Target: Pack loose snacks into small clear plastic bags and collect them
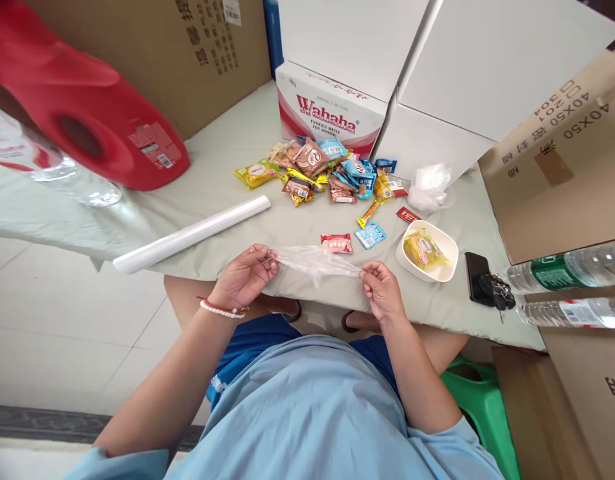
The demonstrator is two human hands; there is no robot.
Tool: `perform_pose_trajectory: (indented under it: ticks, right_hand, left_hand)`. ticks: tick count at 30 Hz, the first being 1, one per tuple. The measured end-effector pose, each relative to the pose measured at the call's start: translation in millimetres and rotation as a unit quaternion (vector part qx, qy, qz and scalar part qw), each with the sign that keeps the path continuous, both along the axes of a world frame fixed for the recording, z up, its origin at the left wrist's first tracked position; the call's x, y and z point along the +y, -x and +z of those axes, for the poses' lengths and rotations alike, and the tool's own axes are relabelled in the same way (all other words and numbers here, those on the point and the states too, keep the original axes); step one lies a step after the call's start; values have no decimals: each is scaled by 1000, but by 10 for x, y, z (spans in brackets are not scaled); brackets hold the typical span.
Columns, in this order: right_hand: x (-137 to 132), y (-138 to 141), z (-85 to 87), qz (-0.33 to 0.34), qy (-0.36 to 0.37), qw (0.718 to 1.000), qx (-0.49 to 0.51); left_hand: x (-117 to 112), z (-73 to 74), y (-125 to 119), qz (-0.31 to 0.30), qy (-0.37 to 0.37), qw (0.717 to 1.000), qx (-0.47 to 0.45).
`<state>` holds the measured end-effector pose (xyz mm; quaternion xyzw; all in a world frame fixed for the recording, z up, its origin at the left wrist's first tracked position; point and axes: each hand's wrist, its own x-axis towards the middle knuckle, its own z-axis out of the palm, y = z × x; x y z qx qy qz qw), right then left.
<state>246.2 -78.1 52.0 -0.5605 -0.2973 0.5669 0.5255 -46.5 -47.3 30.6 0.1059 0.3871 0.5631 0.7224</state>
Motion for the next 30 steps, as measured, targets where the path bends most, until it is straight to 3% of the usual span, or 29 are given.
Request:
perform_pose_trajectory:
  ticks: [6,9,11,13,15,18,20,22,24,27,30]
  right_hand:
    - [207,-141,-45,37,-10,997,-71]
    - [319,-227,-99,97,-14,966,-239]
    - [406,-264,-94,128,-42,919,-371]
    - [500,-262,-46,147,-79,879,-446]
    - [589,-209,19,180,-110,858,-468]
    - [689,-50,63,286,-155,819,-473]
    - [732,64,29,332,-181,787,-487]
    - [768,137,-42,332,-183,781,-497]
    - [809,146,-124,307,-161,814,-466]
    - [888,49,-226,252,-115,897,-345]
    - [958,-98,-278,192,-57,944,-262]
  left_hand:
    - [99,-34,328,-11,-8,994,112]
    - [100,-121,308,-30,-21,965,259]
    - [97,-168,259,-30,-43,916,397]
    - [98,-176,203,-21,-84,843,532]
    - [106,-137,140,-12,-147,760,633]
    - [137,-27,15,-48,-260,663,700]
    - [176,31,-76,-100,-315,624,708]
    - [234,49,-144,-162,-329,628,686]
    - [303,22,-165,-195,-294,678,645]
    - [399,-65,-110,-146,-193,773,587]
    - [467,-152,-18,-75,-132,820,552]
